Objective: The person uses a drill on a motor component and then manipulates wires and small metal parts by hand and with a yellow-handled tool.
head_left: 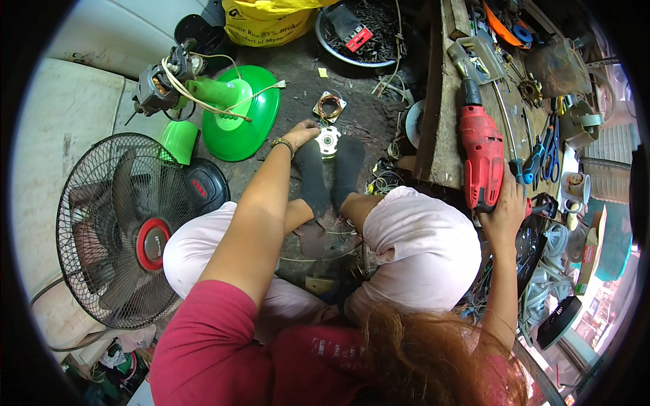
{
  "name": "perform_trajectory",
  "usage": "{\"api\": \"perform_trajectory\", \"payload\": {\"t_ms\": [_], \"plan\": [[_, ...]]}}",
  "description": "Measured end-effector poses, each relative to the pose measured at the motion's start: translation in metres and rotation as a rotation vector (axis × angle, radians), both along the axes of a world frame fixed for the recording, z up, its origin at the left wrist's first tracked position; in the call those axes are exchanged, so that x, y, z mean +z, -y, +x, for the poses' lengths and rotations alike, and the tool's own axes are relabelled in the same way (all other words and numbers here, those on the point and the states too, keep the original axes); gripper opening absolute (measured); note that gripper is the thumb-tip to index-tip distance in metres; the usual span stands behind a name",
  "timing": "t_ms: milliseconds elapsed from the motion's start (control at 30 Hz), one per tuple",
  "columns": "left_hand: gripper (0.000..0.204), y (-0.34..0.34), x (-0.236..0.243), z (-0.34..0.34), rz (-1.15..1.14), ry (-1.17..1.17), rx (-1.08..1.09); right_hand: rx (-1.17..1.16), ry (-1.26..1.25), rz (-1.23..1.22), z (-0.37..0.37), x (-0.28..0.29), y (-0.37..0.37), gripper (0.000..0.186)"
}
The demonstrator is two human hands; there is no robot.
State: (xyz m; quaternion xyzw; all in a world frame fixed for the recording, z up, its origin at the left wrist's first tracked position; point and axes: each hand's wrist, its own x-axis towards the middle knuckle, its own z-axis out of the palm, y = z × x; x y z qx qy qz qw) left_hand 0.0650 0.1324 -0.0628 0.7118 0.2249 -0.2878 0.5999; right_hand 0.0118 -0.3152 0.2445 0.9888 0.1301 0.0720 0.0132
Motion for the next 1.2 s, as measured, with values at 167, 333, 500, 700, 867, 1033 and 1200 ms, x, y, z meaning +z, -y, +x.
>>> {"api": "perform_trajectory", "payload": {"t_ms": [167,333,500,700,867,1033,1200], "plan": [[0.029,-0.003,-0.003,0.002,-0.025,-0.007,-0.054,0.030,-0.032,-0.008,0.001,0.004,-0.003,0.096],[0.029,-0.007,-0.004,-0.003,-0.135,-0.021,-0.035,0.094,-0.084,0.012,0.006,0.012,-0.003,0.099],[0.031,0.000,0.006,-0.001,-0.113,-0.012,-0.080,0.118,-0.079,0.011,0.007,0.010,0.001,0.102],[0.030,0.005,0.006,-0.007,-0.023,0.094,-0.071,0.094,-0.097,0.069,0.009,0.025,-0.005,0.097],[0.027,-0.001,-0.008,-0.014,0.047,0.165,-0.020,-0.015,-0.240,0.333,0.020,0.066,-0.022,0.087],[0.024,0.010,-0.012,-0.006,0.103,0.124,-0.012,-0.248,-0.473,0.797,0.015,0.134,-0.007,0.077],[0.023,0.016,-0.014,-0.005,0.193,0.081,-0.013,-0.112,-0.729,0.926,0.035,0.174,-0.057,0.069]]}}
